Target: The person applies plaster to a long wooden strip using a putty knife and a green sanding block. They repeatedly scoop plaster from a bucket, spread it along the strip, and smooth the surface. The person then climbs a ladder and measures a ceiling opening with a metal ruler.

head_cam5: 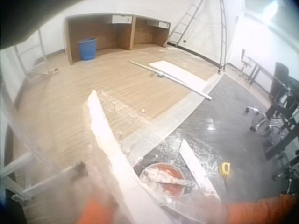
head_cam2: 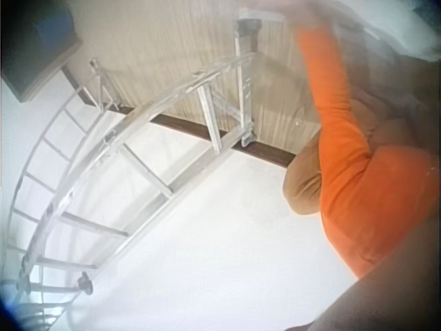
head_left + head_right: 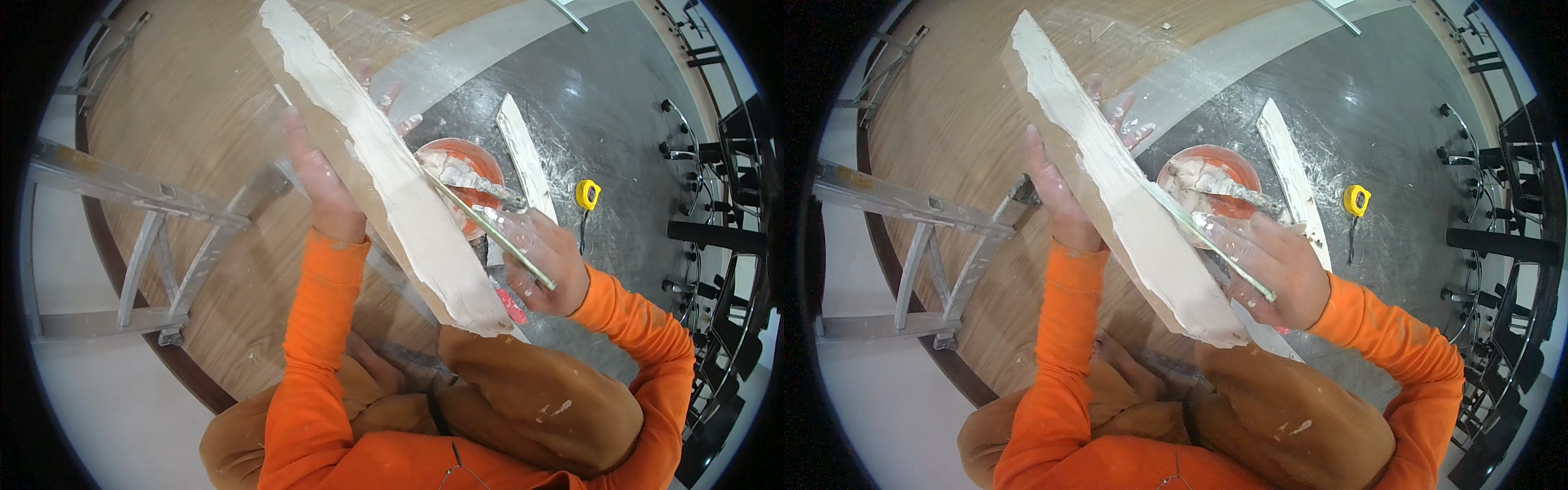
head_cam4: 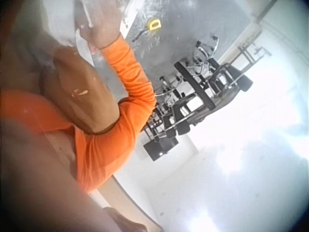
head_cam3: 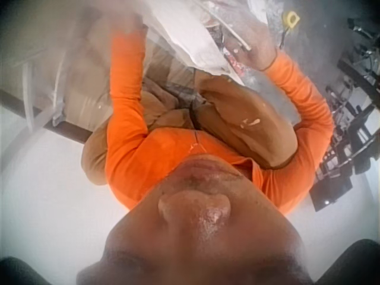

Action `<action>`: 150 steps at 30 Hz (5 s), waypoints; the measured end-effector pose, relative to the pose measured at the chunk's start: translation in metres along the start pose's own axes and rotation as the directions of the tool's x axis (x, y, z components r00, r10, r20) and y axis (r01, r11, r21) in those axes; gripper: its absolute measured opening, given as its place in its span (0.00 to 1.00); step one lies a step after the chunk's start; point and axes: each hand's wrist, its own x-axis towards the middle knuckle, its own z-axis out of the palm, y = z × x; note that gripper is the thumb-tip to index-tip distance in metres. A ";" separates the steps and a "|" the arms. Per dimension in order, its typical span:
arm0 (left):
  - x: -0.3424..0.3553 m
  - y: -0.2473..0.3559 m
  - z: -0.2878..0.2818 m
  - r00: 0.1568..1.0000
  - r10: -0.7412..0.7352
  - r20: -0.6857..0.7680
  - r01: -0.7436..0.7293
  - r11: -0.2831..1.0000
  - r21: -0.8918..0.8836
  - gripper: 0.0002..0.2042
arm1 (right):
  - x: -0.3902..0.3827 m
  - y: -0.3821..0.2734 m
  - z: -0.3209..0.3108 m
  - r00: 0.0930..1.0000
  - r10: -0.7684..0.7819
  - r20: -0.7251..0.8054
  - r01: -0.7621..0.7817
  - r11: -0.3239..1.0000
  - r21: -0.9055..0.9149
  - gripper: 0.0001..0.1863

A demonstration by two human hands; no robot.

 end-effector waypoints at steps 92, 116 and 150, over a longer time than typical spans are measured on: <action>0.013 -0.125 0.118 0.984 -0.059 -0.167 0.029 0.984 -0.178 0.39 | -0.032 0.044 0.039 0.566 0.716 -0.409 -0.082 0.542 0.836 0.27; 0.035 -0.189 0.067 0.957 -0.024 0.288 0.016 0.999 0.030 0.25 | -0.104 0.139 -0.035 0.654 0.589 -0.474 -0.166 0.724 0.669 0.20; 0.175 -0.137 0.006 0.955 -0.248 0.164 0.268 0.956 -0.116 0.29 | -0.075 0.143 0.247 0.451 0.842 0.297 -0.776 0.534 -0.334 0.18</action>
